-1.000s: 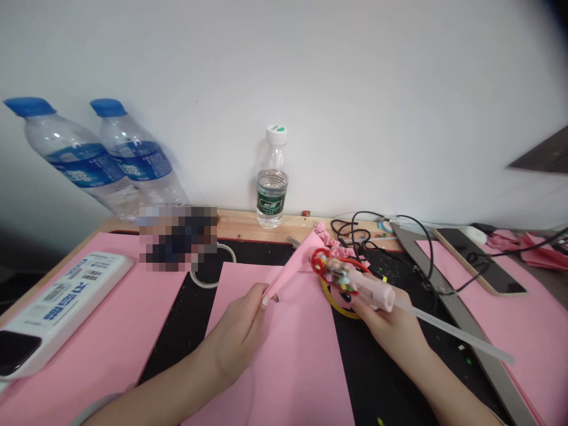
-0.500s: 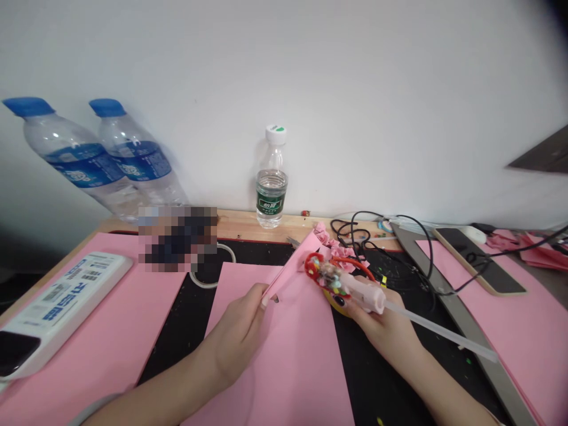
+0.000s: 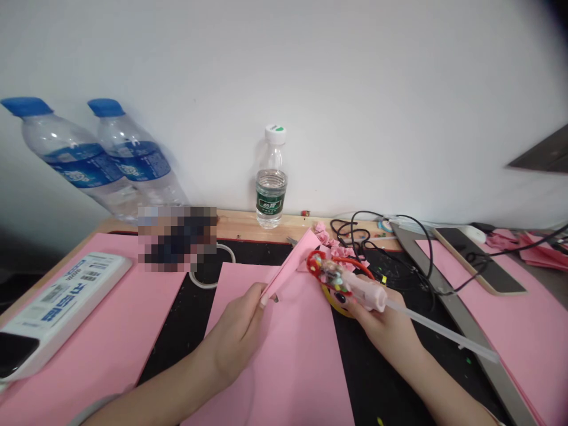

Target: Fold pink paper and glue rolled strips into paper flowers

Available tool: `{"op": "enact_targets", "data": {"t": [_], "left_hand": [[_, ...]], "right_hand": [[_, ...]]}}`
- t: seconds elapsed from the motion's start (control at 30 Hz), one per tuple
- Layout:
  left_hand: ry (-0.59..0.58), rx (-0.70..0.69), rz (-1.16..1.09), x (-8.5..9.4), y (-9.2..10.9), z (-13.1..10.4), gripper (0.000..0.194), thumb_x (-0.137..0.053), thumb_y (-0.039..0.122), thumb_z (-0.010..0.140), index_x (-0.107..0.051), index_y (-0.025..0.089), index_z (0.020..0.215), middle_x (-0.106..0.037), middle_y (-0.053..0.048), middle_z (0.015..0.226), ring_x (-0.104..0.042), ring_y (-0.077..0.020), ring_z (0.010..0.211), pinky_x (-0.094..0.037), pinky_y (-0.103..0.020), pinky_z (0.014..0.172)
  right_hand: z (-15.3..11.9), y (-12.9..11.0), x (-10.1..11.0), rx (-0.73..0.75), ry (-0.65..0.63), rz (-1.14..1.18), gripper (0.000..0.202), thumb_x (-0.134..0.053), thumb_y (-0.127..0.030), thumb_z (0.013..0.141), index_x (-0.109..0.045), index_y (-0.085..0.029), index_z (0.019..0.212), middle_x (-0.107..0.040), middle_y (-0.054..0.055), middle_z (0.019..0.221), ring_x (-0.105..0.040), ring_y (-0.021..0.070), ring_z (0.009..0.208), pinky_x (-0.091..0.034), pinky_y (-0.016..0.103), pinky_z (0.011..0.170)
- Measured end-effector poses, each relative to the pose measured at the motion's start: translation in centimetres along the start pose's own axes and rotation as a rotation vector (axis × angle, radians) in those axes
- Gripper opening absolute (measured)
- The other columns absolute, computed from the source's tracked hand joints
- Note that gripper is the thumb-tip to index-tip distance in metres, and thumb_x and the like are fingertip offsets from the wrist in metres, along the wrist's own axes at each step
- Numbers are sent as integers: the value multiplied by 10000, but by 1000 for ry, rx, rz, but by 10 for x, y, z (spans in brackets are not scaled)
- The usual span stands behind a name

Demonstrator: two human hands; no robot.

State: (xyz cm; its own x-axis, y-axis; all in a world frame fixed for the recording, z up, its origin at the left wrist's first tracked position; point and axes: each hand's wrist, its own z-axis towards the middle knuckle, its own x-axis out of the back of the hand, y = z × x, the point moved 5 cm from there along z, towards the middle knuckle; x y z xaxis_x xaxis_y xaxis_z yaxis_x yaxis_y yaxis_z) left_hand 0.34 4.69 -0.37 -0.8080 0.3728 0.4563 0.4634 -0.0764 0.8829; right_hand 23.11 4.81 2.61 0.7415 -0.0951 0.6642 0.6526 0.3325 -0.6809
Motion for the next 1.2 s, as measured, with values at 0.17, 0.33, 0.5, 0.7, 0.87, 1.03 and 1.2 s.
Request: {"op": "enact_targets", "data": {"t": [0.17, 0.33, 0.5, 0.7, 0.87, 1.03, 1.2], "left_hand": [[13, 11, -32, 1, 1, 0, 287, -240, 348, 974, -469, 205, 877, -518, 15, 703, -476, -168, 634, -344, -285, 607], [20, 5, -37, 1, -1, 0, 270, -256, 345, 974, -456, 207, 855, -471, 38, 648, -430, -152, 572, -310, -270, 554], [22, -16, -19, -1, -2, -1, 263, -249, 323, 975, -446, 207, 845, -475, 37, 657, -434, -151, 581, -311, -273, 568], [3, -38, -3, -2, -1, -1, 254, -247, 310, 976, -447, 207, 857, -485, 33, 670, -443, -152, 591, -314, -274, 576], [12, -46, -6, -2, -3, 0, 254, -245, 312, 975, -456, 207, 880, -494, 31, 676, -451, -153, 595, -322, -274, 576], [16, -23, -14, -3, -5, -1, 252, -251, 315, 977, -443, 214, 850, -485, 39, 662, -444, -149, 587, -317, -268, 567], [-1, -23, -19, -3, -4, -1, 245, -254, 315, 975, -438, 215, 846, -471, 44, 643, -429, -146, 567, -310, -264, 552]], "right_hand": [[0, -4, -2, 32, -82, 32, 59, -592, -226, 813, -629, -183, 829, -670, 26, 745, -629, 171, 620, -478, 243, 555], [1, -1, 6, -3, 23, -13, 118, -553, -225, 834, -634, -184, 758, -689, 58, 782, -656, 209, 701, -485, 262, 574], [1, -3, 0, 10, -18, 14, 101, -566, -211, 823, -658, -179, 848, -700, 62, 824, -664, 202, 702, -504, 261, 588], [0, -7, -1, 44, -12, 19, 88, -586, -215, 809, -652, -187, 860, -695, 41, 775, -646, 178, 630, -498, 247, 557], [0, -6, -2, 46, -31, 14, 77, -583, -214, 813, -641, -180, 850, -690, 43, 782, -643, 176, 644, -495, 242, 565], [2, -5, 1, 9, 16, 13, 72, -567, -195, 814, -638, -184, 818, -669, 18, 708, -600, 153, 550, -461, 235, 500], [1, -4, -3, 27, -65, 30, 94, -587, -221, 808, -659, -181, 853, -704, 45, 810, -653, 182, 654, -503, 248, 570]]}}
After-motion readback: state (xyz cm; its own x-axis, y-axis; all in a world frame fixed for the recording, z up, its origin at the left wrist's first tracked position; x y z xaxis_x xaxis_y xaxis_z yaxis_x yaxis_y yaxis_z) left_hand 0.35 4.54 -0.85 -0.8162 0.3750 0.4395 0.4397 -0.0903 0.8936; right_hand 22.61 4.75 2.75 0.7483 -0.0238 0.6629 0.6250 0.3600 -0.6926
